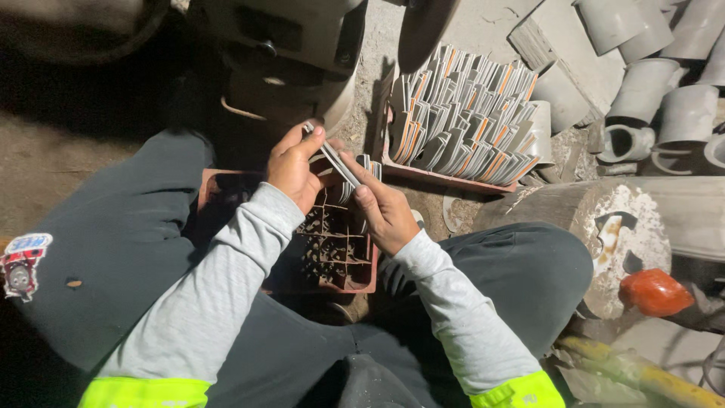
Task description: The person sits on the floor and repeatedly picks up small curved ceramic pieces from a tray, presses them against a rotating grinding wheel to smooth the edges, and returns them to the tray. The process is repeated for multiple pieces.
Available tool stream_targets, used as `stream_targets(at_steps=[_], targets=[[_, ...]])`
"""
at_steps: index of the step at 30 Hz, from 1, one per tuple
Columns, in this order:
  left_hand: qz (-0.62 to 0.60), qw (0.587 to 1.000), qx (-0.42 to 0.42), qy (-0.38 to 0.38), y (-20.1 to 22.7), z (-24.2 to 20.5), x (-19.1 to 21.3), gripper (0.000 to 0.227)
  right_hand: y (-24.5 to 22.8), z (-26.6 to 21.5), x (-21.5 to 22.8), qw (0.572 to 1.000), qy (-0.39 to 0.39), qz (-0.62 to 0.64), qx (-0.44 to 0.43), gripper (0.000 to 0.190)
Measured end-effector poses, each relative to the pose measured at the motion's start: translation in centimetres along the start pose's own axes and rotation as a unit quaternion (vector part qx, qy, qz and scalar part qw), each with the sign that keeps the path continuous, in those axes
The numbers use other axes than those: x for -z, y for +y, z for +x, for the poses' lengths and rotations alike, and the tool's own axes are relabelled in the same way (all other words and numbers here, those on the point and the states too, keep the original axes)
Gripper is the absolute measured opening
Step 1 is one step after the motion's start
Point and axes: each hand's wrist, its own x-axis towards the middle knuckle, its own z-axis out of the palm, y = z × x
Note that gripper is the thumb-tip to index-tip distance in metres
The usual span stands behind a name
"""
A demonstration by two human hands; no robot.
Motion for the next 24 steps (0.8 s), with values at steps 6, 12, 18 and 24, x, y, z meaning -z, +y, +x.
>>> stream_targets(at_steps=[6,12,18,24], targets=[[-0.013,0.999,0.023,0.027,0.2,-0.5,-0.7,0.031,-0.9,0.1,-0.8,0.996,0.028,-0.041,-0.081,0.05],[0.327,0.929,-0.148,0.092,-3.4,1.4,1.6,0.025,-0.7,0.3,-0.8,0.96,0.075,-0.259,0.08,0.05],[0.444,0.858,-0.251,0.064,-10.8,4.1,4.4,0.043,4.4,-0.2,-1.5,0.93,-0.004,-0.354,-0.099,0.047],[0.535,0.771,-0.339,0.069,-8.7,6.0,5.5,0.075,11.9,-1.1,-3.1,0.9,0.062,-0.376,-0.21,0.046]])
